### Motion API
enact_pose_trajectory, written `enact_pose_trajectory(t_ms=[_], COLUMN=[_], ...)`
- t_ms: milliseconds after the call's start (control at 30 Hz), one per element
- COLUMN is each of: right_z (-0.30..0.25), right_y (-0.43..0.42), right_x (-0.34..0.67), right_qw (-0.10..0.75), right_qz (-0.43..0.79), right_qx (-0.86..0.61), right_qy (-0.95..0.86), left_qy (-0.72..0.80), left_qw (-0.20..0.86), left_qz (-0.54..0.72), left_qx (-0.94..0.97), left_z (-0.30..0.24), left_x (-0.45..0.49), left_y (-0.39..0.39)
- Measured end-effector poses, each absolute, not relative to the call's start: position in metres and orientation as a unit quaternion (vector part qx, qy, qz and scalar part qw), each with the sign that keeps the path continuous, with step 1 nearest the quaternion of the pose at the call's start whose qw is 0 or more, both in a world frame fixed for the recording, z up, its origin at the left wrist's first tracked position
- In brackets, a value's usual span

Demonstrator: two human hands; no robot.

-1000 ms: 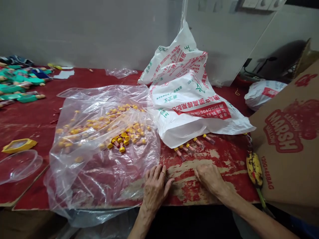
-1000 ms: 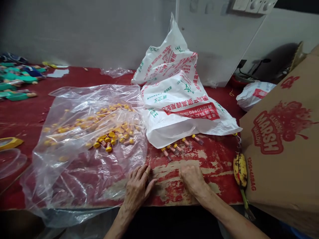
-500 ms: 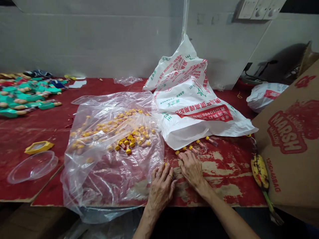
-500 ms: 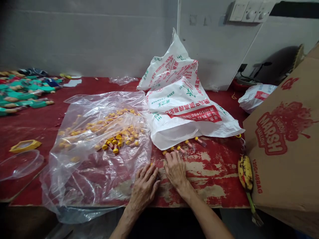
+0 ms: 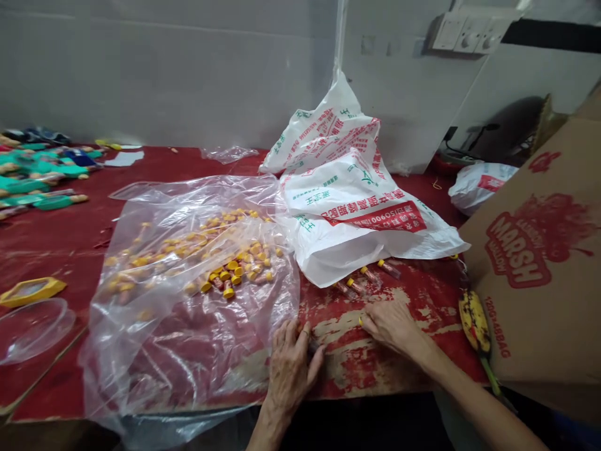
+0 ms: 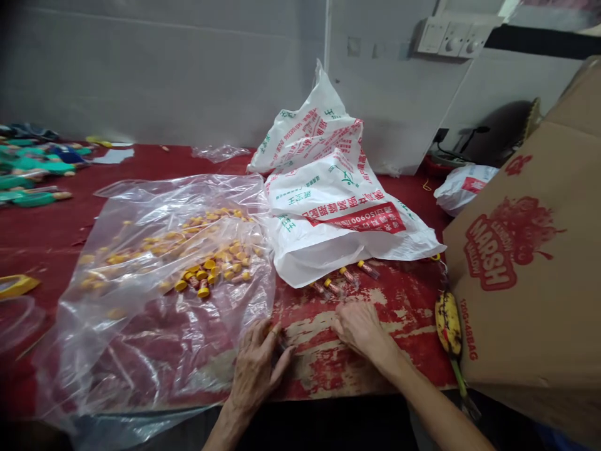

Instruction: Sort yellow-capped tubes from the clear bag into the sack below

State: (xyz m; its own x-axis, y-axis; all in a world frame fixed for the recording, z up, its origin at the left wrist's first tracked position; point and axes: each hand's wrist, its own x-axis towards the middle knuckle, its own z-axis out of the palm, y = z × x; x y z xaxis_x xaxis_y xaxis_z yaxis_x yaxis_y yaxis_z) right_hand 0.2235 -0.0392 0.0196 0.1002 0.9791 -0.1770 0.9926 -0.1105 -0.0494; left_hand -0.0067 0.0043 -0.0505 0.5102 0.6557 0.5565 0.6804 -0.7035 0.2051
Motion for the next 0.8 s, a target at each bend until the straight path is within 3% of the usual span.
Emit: enact_pose_trajectory(t_ms=[133,367,600,800], right_z=[0.018,0.003,-0.036,-0.042], right_y=[-0.036,-0.039,-0.039,-0.020], right_x=[0.215,0.208,0.165,0.143], right_qw=[0.108,0.056,-0.184,-0.256], right_qz=[-0.070,-0.076,-0.120,-0.041], right_qx=[0.737,0.759,0.706,0.632], right_qy=[0.664,0.645,0.673,0.730], left_qy=[-0.380,-0.382,-0.375,-0.318], left_qw=[0.015,0.019,0.053,0.036], left_qz=[-0.309,-0.299,-0.322,-0.302], left_qx=[-0.872,-0.874,-0.868,-0.898], left_z=[-0.054,-0.052,-0.048,-0.051], left_x=[-0.007,-0.003,-0.001,-0.002], left_y=[0.007,0.006,0.002,0.002])
